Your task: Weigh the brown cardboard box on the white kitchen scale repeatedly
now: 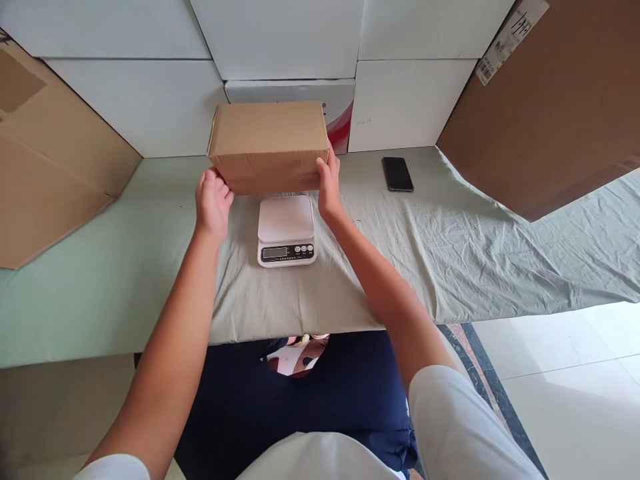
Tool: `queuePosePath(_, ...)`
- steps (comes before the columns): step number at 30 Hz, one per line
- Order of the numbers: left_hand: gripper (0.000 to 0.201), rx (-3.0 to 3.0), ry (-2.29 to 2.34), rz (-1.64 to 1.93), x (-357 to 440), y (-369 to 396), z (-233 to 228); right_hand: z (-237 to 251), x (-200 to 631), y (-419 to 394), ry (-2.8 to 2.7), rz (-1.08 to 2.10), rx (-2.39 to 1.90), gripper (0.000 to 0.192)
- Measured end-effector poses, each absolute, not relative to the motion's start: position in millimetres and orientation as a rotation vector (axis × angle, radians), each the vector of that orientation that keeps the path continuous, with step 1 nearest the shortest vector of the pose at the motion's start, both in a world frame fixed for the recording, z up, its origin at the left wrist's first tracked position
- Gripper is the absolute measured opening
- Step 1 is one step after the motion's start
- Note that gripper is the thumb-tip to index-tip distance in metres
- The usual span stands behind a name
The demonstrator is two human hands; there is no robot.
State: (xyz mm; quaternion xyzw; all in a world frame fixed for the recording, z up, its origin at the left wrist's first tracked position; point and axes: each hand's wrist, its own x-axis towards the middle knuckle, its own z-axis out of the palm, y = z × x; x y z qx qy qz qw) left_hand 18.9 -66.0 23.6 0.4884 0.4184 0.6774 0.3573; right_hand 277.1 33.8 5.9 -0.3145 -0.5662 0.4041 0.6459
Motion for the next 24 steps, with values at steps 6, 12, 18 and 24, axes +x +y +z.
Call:
queuePosePath(6,0.077,1.084,1.176,1.788,17,-15,-18,-19,255,69,-1.246,1.006,-0.691,0.083)
queuePosePath(12,0.083,1.073,1.174,1.749,20,-8,-40,-31,263,65,-1.176,1.061,-0.739,0.081)
queuePosePath(18,0.092,1.101,1.208,1.698,23,0,-39,-33,265,65,-1.197,1.047,-0.84,0.085)
queuePosePath(24,0.085,1.035,1.286,1.757,-5,-18,-10,-35,286,86,-0.994,0.992,-0.897,0.088)
